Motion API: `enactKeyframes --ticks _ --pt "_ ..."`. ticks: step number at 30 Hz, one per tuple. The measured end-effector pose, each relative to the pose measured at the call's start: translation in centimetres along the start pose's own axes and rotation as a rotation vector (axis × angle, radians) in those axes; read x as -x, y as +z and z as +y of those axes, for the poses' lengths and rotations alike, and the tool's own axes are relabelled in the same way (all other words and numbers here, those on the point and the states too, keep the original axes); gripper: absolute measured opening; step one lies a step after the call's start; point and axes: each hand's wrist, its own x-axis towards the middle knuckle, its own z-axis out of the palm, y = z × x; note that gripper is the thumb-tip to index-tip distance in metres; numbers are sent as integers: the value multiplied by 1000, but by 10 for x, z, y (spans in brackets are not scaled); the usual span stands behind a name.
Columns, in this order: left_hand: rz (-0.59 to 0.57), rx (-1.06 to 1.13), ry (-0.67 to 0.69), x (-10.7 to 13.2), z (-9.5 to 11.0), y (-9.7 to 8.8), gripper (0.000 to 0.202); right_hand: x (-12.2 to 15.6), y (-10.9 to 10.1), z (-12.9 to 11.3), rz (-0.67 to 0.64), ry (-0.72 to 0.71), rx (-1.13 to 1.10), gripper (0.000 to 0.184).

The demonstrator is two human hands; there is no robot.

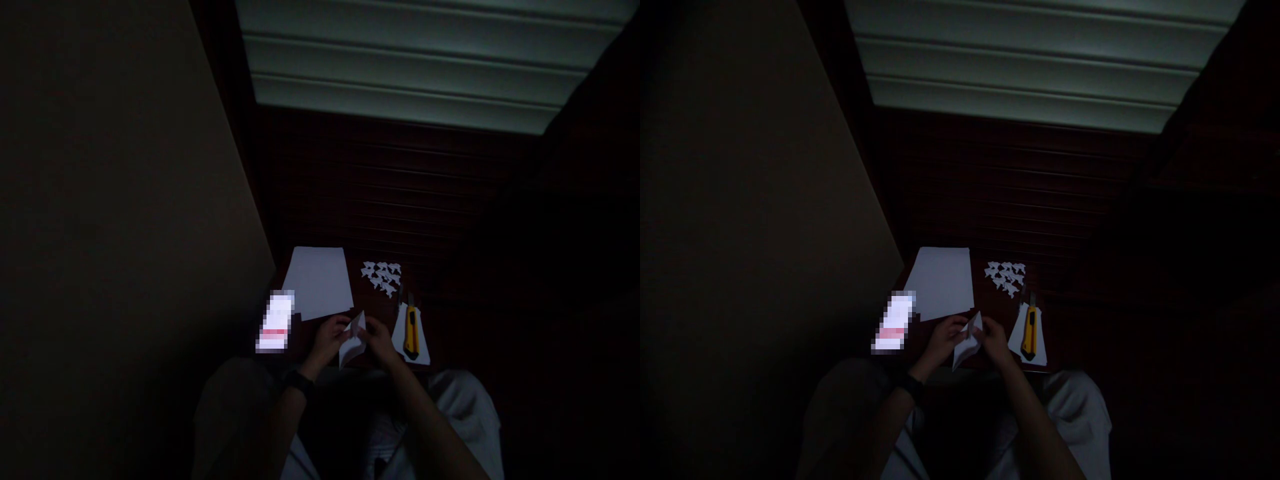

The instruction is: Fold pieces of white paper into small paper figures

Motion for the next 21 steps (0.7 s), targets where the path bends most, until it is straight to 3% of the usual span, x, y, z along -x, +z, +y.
enactKeyframes --ticks 8,21 --pt "116 -8 -34 -6 -9 -1 22 1 7 -2 43 34 15 36" --pt "-27 29 -26 3 0 -5 37 -4 4 11 122 -4 57 33"
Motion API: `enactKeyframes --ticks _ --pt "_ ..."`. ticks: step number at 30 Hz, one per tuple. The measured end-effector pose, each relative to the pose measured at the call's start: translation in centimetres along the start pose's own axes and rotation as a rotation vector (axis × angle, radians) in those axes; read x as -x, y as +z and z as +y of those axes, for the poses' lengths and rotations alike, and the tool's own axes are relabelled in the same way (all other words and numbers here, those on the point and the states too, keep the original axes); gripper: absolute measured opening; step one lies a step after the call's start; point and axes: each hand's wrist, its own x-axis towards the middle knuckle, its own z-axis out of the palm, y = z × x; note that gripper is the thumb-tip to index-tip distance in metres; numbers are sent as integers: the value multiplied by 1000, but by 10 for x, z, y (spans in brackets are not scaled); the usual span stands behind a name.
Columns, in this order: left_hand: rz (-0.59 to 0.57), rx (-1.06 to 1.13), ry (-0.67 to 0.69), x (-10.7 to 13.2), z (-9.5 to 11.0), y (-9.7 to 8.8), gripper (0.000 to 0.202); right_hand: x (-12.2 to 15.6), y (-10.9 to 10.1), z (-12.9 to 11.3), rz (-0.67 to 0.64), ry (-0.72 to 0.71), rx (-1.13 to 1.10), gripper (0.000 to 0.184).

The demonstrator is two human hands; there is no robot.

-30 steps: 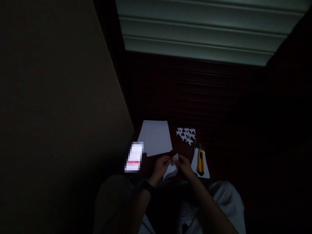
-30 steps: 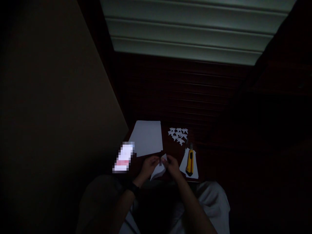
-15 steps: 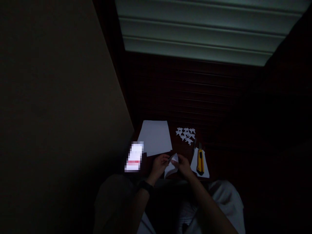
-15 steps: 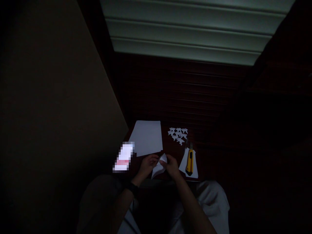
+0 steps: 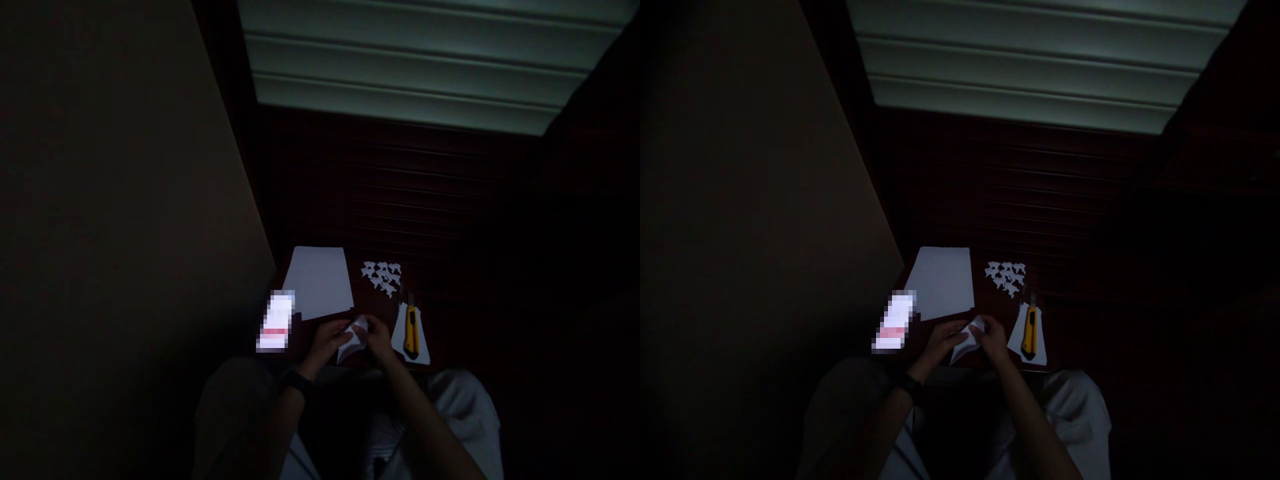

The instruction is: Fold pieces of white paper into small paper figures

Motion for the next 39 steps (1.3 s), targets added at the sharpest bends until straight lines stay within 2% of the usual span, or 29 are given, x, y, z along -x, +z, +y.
enactKeyframes --ticks 8,12,18,24,30,34,39 --pt "58 -135 98 -3 -2 4 28 2 2 -4 -34 33 -71 33" --pt "101 -172 104 -3 -1 2 28 6 -3 -16 -105 115 -234 40" --pt "87 -140 49 -4 -2 -1 32 5 -16 -20 -181 211 -486 35" --pt "32 -145 50 -4 -3 -3 33 3 -12 -10 -184 190 -426 36" --pt "-15 -152 76 -5 -6 -6 35 4 -11 -11 -214 171 -378 34" --pt "-30 -172 70 -4 -2 -7 35 4 -11 -10 -219 146 -347 34" --pt "-51 -146 50 -3 3 -7 34 3 -12 -6 -191 183 -367 31"
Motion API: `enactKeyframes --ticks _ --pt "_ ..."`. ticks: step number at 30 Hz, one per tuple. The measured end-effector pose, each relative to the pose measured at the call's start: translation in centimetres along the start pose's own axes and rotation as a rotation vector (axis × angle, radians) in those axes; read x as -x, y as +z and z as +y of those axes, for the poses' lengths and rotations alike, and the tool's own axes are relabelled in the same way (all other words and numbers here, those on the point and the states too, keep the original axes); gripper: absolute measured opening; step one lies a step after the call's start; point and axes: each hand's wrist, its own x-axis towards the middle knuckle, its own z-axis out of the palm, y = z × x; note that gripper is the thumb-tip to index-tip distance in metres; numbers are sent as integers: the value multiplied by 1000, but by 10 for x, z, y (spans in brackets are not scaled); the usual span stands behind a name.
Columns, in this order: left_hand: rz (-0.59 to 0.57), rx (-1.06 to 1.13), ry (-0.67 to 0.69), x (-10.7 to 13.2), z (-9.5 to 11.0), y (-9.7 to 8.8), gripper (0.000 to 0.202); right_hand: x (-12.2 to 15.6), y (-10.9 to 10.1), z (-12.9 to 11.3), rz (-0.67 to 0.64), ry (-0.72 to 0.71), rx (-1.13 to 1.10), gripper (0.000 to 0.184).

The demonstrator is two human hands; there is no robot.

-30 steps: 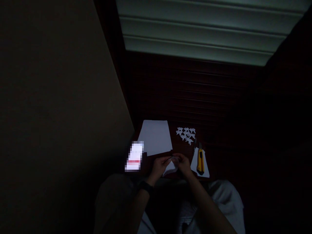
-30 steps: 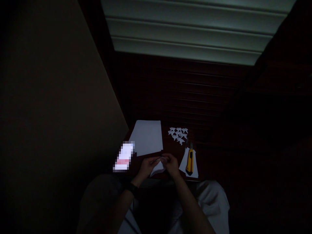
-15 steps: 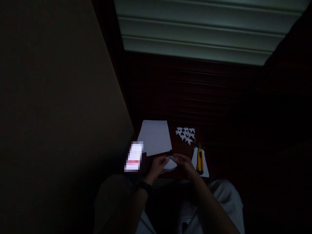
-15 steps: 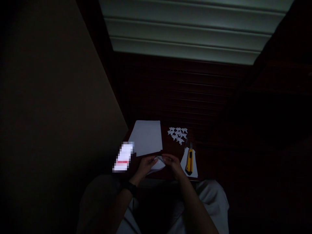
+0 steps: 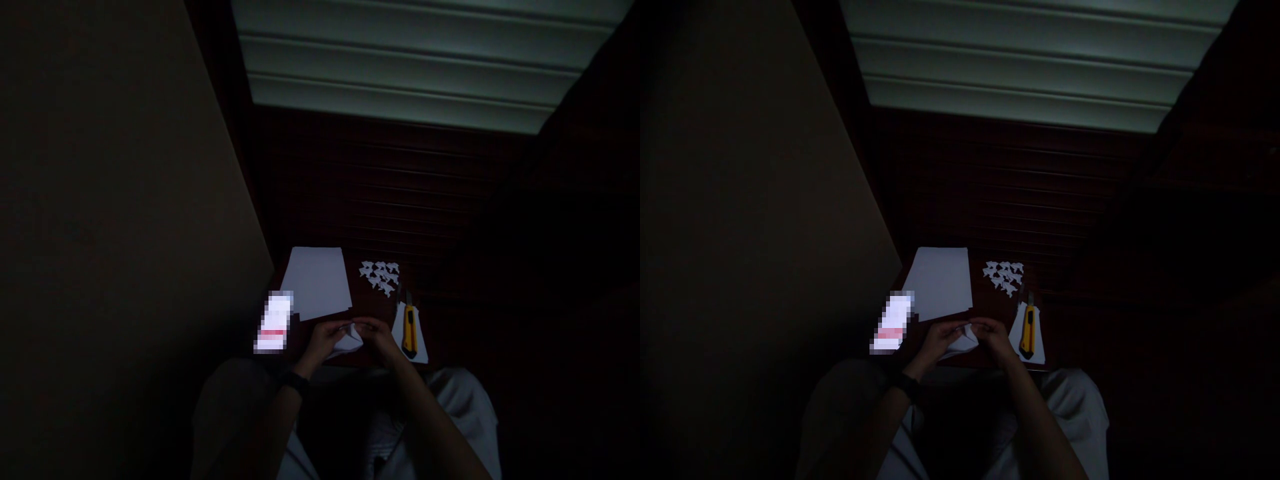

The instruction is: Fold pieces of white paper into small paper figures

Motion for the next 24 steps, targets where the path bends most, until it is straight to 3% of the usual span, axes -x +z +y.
enactKeyframes --ticks 14,24 --pt "-72 56 -31 0 -5 -2 33 -4 -3 1 55 74 15 23" --pt "-53 38 -24 0 -7 -1 33 -6 -4 3 50 73 23 22"
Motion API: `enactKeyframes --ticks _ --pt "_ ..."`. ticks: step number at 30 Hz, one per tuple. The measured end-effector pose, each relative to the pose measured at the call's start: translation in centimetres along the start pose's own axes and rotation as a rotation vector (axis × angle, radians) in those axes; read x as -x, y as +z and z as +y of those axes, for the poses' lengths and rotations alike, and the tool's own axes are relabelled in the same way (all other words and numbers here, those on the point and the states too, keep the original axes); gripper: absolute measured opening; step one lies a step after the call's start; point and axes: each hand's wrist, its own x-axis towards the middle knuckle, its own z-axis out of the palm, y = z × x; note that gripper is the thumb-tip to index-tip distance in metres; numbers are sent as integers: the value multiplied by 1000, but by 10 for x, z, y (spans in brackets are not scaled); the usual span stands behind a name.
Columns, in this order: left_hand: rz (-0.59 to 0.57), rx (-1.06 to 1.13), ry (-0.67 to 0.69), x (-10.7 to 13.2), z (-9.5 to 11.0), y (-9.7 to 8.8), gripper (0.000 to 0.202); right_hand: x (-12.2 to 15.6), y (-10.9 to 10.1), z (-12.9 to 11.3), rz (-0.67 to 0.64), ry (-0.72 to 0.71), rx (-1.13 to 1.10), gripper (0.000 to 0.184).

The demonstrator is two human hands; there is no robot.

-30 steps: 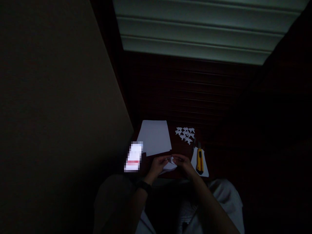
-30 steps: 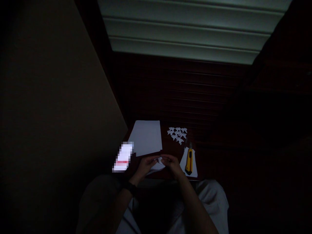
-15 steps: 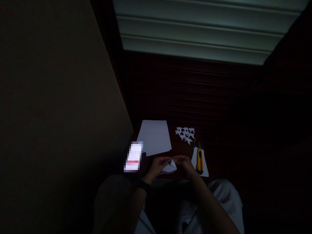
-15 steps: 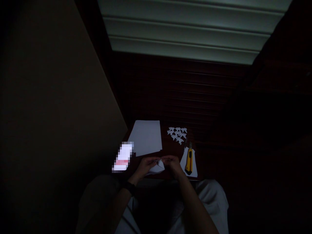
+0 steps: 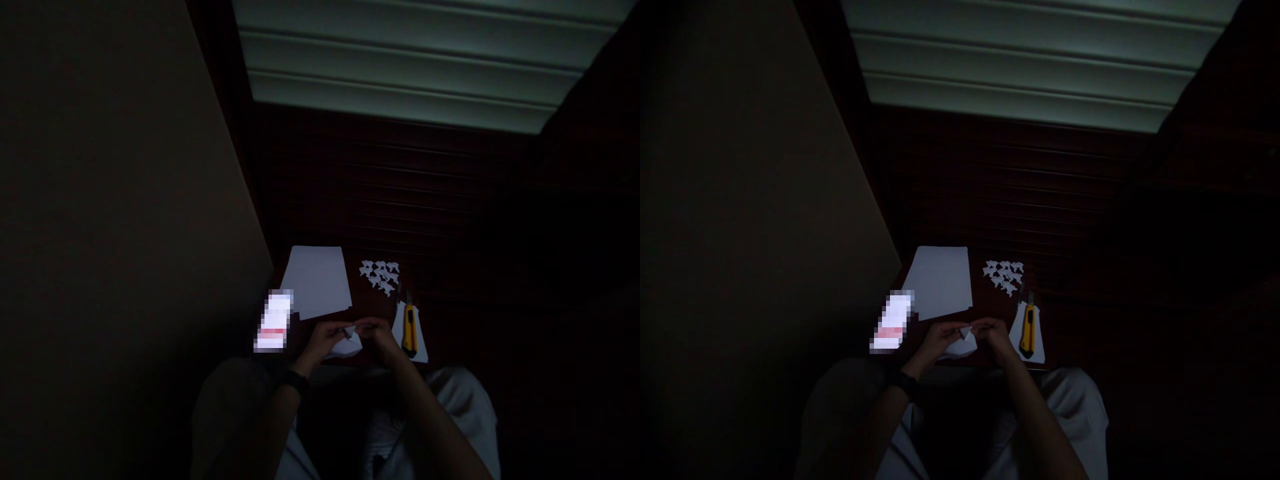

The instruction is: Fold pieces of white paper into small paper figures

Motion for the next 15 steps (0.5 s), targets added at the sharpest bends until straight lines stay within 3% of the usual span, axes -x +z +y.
enactKeyframes --ticks 10,15 --pt "9 -42 -14 1 3 -1 31 1 2 -2 2 -63 24 25" --pt "35 -69 -47 1 3 -1 28 3 3 -9 -33 -107 146 11"
